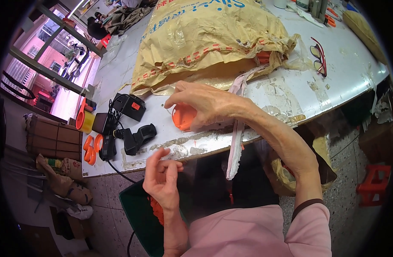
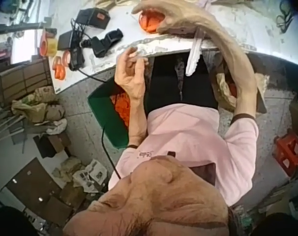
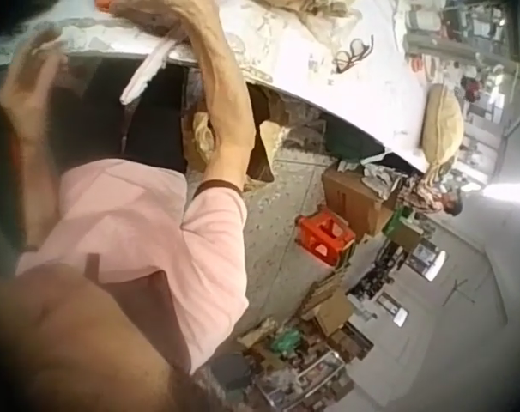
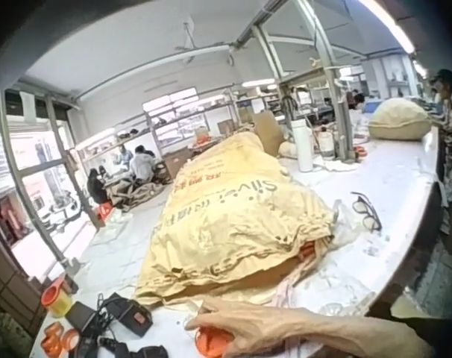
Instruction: The person repeatedly reaches into a large bag to retrieve orange plastic components, inspects them by hand, and places them into a green bin.
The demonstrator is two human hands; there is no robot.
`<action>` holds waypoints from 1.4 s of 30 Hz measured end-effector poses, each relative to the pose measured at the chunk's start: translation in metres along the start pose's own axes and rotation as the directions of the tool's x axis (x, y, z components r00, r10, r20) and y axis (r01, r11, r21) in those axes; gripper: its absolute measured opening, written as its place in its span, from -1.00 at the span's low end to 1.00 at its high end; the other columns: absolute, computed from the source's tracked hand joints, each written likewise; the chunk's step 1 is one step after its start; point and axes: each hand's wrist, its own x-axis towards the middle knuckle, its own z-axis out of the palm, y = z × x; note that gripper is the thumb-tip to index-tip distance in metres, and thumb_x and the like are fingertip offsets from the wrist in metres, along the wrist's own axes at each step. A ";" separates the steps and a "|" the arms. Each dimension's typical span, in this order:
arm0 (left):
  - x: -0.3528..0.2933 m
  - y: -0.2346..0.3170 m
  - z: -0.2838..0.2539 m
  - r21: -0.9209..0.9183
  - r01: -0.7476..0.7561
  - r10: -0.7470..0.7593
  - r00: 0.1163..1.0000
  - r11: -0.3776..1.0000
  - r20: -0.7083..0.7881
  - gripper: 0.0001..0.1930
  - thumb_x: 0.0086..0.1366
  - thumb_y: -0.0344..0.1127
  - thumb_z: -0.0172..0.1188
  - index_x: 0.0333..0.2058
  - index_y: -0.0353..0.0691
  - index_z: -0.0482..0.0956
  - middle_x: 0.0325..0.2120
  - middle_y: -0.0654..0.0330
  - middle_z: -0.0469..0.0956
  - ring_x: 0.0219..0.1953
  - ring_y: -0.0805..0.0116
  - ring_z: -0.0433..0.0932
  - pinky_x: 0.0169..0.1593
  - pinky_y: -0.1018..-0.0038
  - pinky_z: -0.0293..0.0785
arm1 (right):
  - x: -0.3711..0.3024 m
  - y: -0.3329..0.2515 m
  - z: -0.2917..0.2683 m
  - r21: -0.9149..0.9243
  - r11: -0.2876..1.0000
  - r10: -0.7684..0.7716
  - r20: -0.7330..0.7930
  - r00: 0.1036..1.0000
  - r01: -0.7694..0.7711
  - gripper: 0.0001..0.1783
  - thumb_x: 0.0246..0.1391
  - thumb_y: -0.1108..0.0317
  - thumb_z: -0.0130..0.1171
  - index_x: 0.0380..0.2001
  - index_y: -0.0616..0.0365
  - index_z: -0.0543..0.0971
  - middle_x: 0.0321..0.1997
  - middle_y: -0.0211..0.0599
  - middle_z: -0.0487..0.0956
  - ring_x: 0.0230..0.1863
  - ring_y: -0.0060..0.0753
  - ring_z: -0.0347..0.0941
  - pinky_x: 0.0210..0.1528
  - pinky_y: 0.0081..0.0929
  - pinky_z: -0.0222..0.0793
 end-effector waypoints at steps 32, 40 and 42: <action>0.030 0.007 0.021 -0.309 0.241 -0.235 0.970 0.920 0.057 -0.67 0.26 -0.58 0.03 0.01 -0.53 0.36 -0.35 -0.02 0.57 -0.50 0.43 0.56 -0.45 0.60 0.52 | -0.007 -0.003 -0.022 0.502 0.847 0.041 0.262 0.964 -0.173 -0.61 0.04 0.40 0.19 -0.04 0.25 0.49 -0.22 -0.28 0.57 -0.19 -0.55 0.47 -0.11 -0.54 0.43; 0.030 0.006 0.021 -0.340 0.238 -0.243 0.970 0.910 0.027 -0.66 0.26 -0.53 0.09 0.01 -0.52 0.37 -0.43 0.04 0.58 -0.56 0.45 0.56 -0.53 0.65 0.49 | -0.009 -0.008 -0.024 0.609 0.711 0.175 0.331 0.927 -0.352 -0.62 0.05 0.36 0.19 -0.05 0.25 0.49 -0.34 -0.34 0.57 -0.34 -0.60 0.49 -0.28 -0.62 0.47; 0.029 0.007 0.022 -0.346 0.232 -0.240 0.970 0.909 0.021 -0.66 0.26 -0.53 0.08 0.01 -0.53 0.37 -0.43 0.04 0.58 -0.56 0.45 0.56 -0.53 0.65 0.49 | -0.009 -0.007 -0.025 0.607 0.708 0.172 0.347 0.922 -0.360 -0.61 0.04 0.37 0.20 -0.04 0.25 0.49 -0.34 -0.34 0.57 -0.34 -0.60 0.49 -0.28 -0.62 0.47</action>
